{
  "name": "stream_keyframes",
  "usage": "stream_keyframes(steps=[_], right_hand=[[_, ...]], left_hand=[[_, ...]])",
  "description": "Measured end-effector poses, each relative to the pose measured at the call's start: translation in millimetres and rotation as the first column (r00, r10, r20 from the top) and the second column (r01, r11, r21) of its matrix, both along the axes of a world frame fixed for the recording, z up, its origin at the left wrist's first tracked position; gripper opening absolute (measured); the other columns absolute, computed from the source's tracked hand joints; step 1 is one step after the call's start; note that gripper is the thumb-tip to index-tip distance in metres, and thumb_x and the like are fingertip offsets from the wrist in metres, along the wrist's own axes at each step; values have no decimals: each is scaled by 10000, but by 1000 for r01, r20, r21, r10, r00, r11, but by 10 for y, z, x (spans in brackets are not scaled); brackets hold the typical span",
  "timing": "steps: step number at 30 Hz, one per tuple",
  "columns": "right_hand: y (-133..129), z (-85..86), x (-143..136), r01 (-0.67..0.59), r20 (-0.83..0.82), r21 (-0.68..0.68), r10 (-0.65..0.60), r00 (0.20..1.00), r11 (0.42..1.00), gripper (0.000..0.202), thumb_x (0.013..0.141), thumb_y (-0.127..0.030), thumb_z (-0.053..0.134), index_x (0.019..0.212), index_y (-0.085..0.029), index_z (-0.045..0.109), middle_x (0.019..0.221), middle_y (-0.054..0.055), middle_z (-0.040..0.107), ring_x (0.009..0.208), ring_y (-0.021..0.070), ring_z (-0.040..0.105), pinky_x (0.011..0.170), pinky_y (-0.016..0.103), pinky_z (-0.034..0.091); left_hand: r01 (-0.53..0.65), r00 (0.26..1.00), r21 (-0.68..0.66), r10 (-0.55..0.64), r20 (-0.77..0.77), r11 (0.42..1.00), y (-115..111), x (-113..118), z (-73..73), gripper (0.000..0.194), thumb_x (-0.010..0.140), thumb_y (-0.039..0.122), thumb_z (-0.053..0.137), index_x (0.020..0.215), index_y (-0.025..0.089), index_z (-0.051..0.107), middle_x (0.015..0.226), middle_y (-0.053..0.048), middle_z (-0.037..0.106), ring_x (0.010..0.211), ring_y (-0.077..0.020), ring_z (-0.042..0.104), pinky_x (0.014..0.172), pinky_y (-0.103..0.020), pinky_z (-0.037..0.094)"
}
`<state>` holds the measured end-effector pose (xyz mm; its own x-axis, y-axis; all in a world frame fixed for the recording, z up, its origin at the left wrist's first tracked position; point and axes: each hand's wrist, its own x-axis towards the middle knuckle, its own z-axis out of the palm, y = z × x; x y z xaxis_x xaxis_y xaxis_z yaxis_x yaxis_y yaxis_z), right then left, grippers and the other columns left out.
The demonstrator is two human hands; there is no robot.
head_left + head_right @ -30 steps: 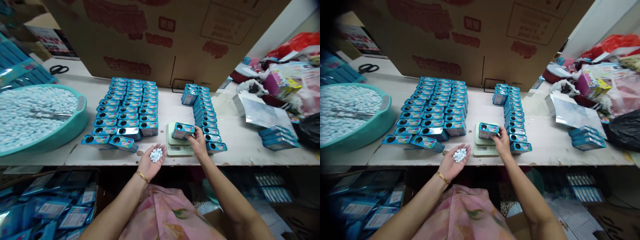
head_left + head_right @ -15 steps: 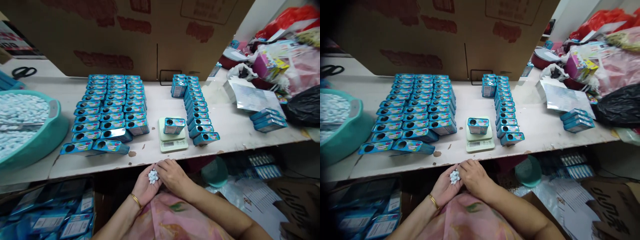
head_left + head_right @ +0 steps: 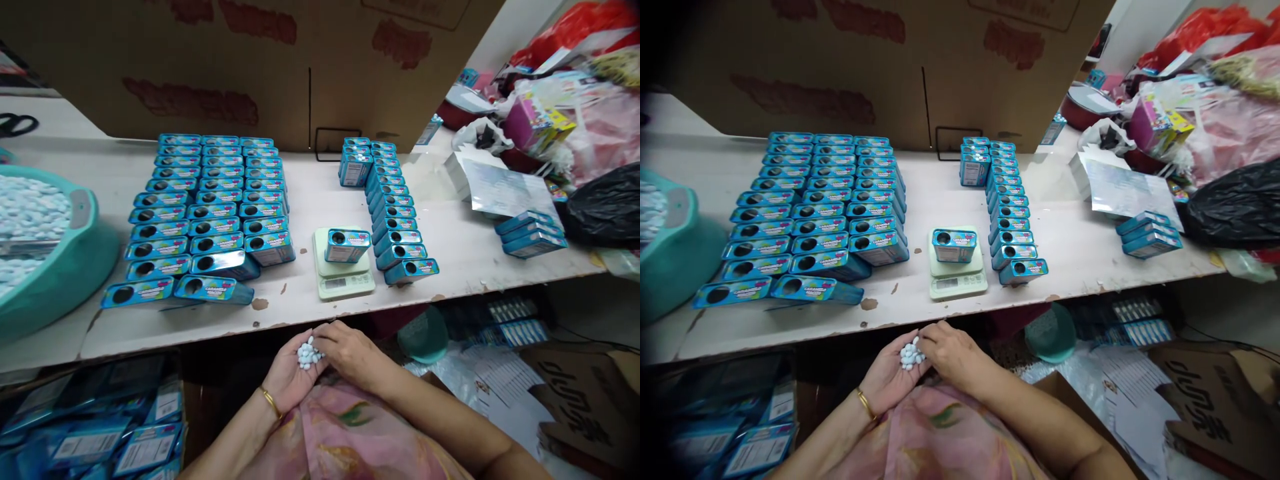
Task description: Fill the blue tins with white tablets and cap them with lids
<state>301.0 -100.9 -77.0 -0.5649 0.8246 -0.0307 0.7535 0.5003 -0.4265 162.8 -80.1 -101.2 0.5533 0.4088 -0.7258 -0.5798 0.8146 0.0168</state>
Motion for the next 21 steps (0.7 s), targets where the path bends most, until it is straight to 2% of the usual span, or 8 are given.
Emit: stream_keyframes(steps=[12,16,21], right_hand=[[25,-27,18,40,-112,-26,-43,993,999,175,820,-148,425,948,-158,544,987,59,551,895,149,479,755,272,455],[26,-8,1,54,-112,-49,-60,992,997,198,813,-133,421,979,-161,525,1023,66,536,910,156,471,758,283,454],[60,-13,-16,81,-216,-23,-84,973,996,157,799,-113,417,875,-155,547,927,63,546,865,145,481,763,286,443]], left_hand=[[24,999,19,-25,21,1000,-22,-45,-110,119,750,133,478,752,79,585,736,-72,628,688,-135,590,698,-306,494],[5,999,48,-6,39,999,-5,-62,-106,146,758,134,461,785,76,593,757,-82,633,708,-149,592,706,-332,497],[-3,996,53,-2,91,999,21,-83,-77,150,758,122,456,796,78,596,761,-77,633,702,-140,592,698,-315,500]])
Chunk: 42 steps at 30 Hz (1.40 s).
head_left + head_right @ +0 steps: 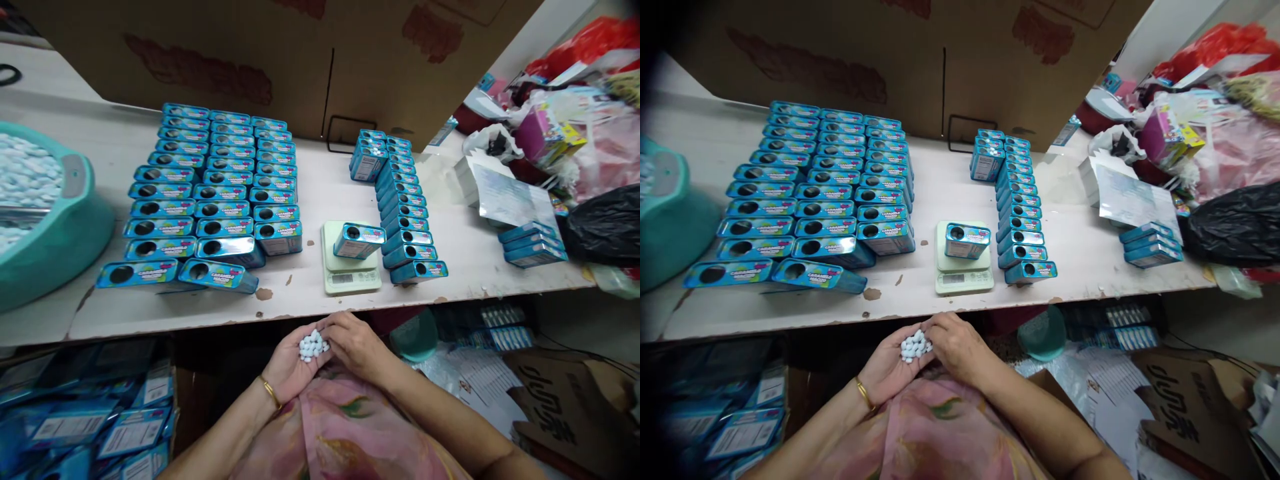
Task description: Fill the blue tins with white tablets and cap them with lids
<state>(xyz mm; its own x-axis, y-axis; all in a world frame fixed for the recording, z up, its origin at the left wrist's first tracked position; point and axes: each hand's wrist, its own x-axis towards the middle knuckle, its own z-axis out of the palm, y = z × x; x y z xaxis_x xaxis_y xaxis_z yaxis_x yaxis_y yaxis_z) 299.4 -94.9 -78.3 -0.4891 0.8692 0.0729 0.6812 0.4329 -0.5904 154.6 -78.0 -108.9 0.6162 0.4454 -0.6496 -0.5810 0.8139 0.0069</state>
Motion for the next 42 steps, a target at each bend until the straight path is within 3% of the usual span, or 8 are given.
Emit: stream_keyframes(steps=[7,11,18,24,30,32,36,42], right_hand=[[80,32,22,63,-183,2,-62,981,998,161,794,-121,424,857,-174,563,875,48,548,824,121,508,751,269,448],[199,215,123,99,-197,55,-86,977,994,168,771,-101,445,847,-175,575,854,40,536,801,110,513,719,244,450],[808,694,477,284,-149,361,-246,958,888,168,763,-113,448,817,-198,582,861,29,530,840,128,516,751,271,436],[1149,691,542,243,-110,387,-216,970,889,199,790,-145,439,931,-197,568,906,34,547,854,135,526,761,272,443],[764,632,509,381,-203,412,-324,924,828,213,822,-151,408,953,-203,567,944,51,553,912,149,512,812,307,424],[506,546,398,306,-164,370,-263,951,877,219,822,-143,401,960,-199,563,922,56,562,900,149,510,789,301,433],[36,269,106,-46,130,209,18,991,977,260,822,-163,408,1061,-157,512,928,79,567,853,173,495,734,313,442],[-163,61,5,-62,277,104,31,960,993,220,822,-149,419,1024,-125,503,974,83,535,813,170,454,712,303,432]], left_hand=[[-43,998,-7,43,48,999,37,36,71,173,768,117,432,826,79,591,789,-81,635,739,-141,597,754,-317,488],[-45,999,26,44,30,999,60,56,117,179,761,122,449,857,72,592,840,-99,645,804,-168,601,808,-342,467],[-19,999,14,20,-42,1000,61,18,147,256,745,138,469,965,51,568,1061,-177,582,1005,-259,526,842,-355,450],[-39,998,-4,38,-54,999,46,9,156,277,747,125,452,997,64,556,1036,-173,596,999,-251,532,817,-352,469],[-20,998,2,20,-60,1000,40,2,131,257,750,138,458,965,55,571,1063,-168,583,991,-251,536,831,-353,455],[-11,998,1,11,-66,1000,36,17,126,235,751,139,460,931,53,583,1019,-160,605,949,-238,561,818,-349,460],[-7,997,-6,6,-77,1000,9,58,112,162,752,112,457,806,77,606,769,-83,656,714,-149,615,697,-287,503],[50,991,-32,-54,-125,998,-30,82,99,161,755,114,453,761,76,609,686,-62,641,630,-129,598,648,-290,511]])
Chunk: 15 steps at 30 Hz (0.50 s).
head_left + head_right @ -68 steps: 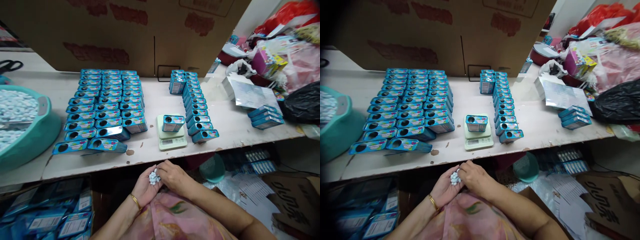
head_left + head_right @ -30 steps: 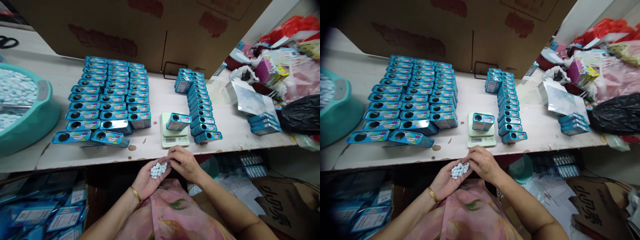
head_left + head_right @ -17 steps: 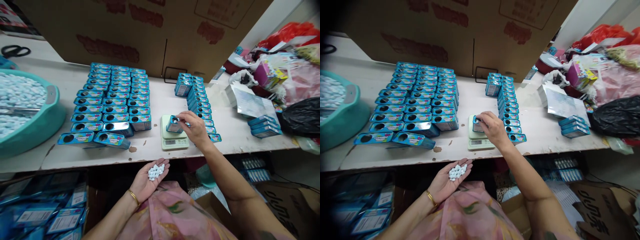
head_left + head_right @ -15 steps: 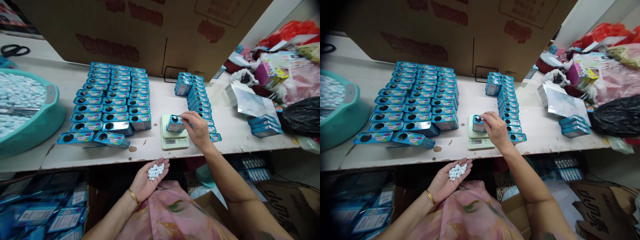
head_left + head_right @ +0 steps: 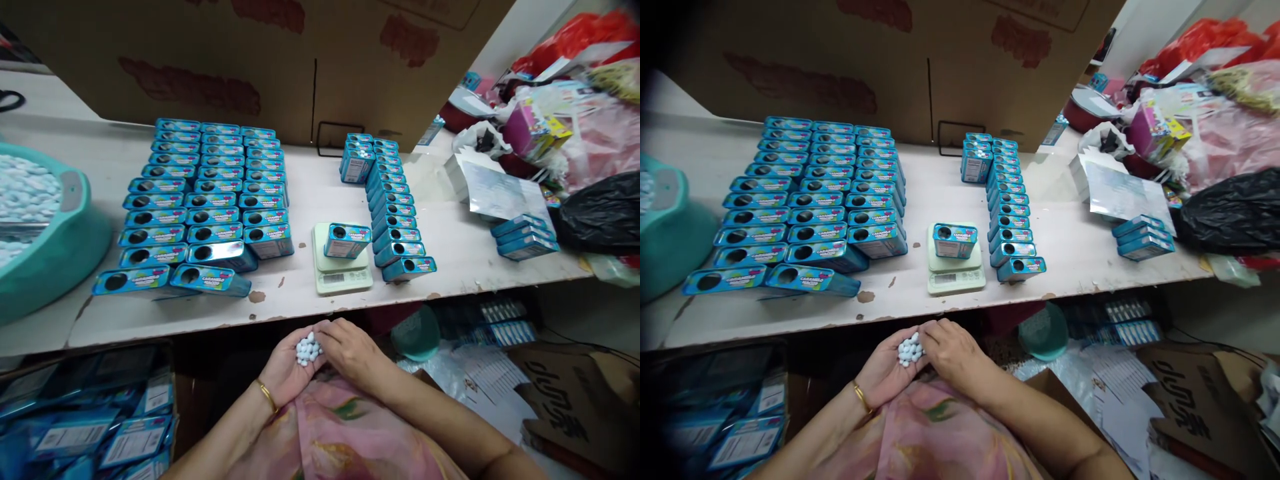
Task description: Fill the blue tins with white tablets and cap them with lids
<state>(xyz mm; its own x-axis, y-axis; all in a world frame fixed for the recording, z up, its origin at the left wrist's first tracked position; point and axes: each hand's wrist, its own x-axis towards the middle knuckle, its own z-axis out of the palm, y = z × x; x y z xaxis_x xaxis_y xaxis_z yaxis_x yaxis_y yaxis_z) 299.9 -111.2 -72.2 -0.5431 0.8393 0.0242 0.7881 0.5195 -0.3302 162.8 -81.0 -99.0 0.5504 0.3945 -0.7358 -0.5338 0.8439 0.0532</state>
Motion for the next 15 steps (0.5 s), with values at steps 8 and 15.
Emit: stream_keyframes(steps=[8,15], right_hand=[[28,36,142,-21,-22,-84,20,1000,996,169,826,-184,428,977,-173,503,1012,44,527,844,146,439,687,250,440],[74,55,173,-21,-68,-38,19,997,999,175,842,-168,384,946,-152,524,921,62,549,860,158,448,732,276,433]], left_hand=[[24,998,32,-26,58,999,-31,8,-20,177,758,134,459,816,59,609,761,-83,641,713,-146,593,693,-312,500],[-44,997,50,41,58,998,43,27,9,195,752,115,455,846,47,611,801,-96,643,749,-150,592,732,-309,493]])
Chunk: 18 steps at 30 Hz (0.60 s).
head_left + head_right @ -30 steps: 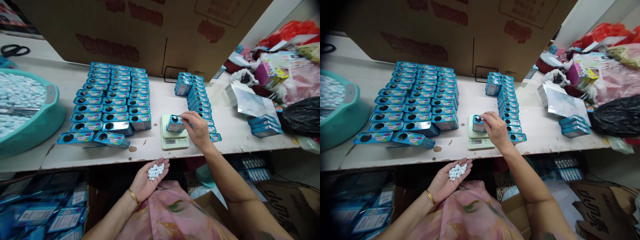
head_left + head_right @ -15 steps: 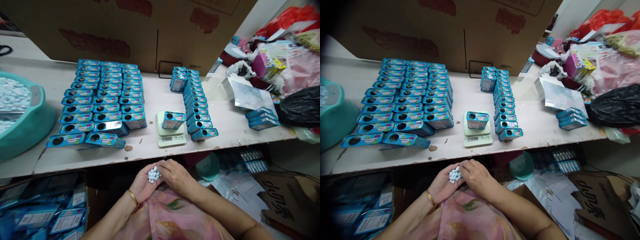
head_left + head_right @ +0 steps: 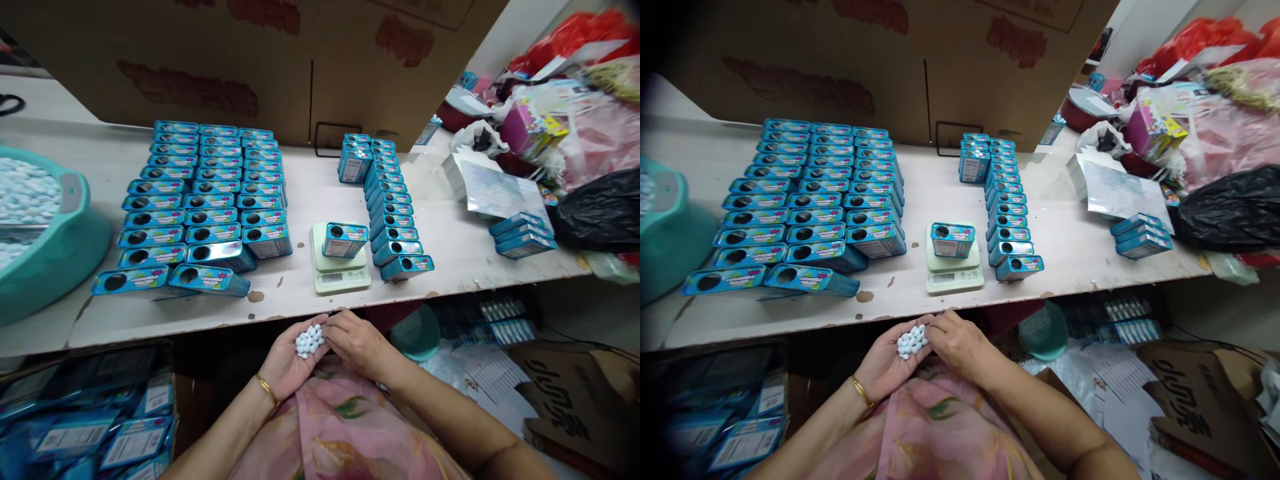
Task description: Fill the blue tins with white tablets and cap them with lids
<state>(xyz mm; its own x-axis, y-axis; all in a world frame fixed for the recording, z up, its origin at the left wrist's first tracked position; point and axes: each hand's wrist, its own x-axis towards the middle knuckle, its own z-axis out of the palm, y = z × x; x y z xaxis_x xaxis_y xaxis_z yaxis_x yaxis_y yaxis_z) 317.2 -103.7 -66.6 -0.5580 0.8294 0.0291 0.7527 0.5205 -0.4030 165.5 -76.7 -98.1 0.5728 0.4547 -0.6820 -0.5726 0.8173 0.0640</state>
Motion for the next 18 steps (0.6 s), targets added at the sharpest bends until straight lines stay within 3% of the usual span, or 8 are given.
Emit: stream_keyframes(steps=[4,8,15,18], right_hand=[[58,18,-14,26,-39,21,-25,999,999,161,828,-145,396,911,-139,533,916,78,546,856,162,453,723,284,433],[198,95,23,98,-243,97,-72,967,990,152,819,-128,399,822,-140,550,836,63,556,811,140,474,737,276,426],[861,651,222,277,-348,341,-153,925,899,145,790,-114,440,824,-161,573,888,59,555,898,146,492,808,290,405],[1119,732,302,291,-361,353,-158,919,889,164,786,-106,444,855,-167,579,899,56,560,890,143,506,810,288,413]], left_hand=[[-29,1000,15,29,12,999,55,21,29,192,752,114,452,841,48,609,806,-91,645,757,-155,595,746,-318,492],[-74,997,42,73,35,996,135,26,97,193,752,110,447,842,49,607,820,-103,649,798,-172,600,786,-333,479],[-107,994,31,106,36,994,236,-6,169,232,746,122,450,917,35,580,1031,-180,595,1048,-270,491,849,-370,446],[-111,994,21,111,20,994,198,-31,159,232,745,120,451,926,39,572,1044,-177,589,1048,-269,491,839,-363,454]])
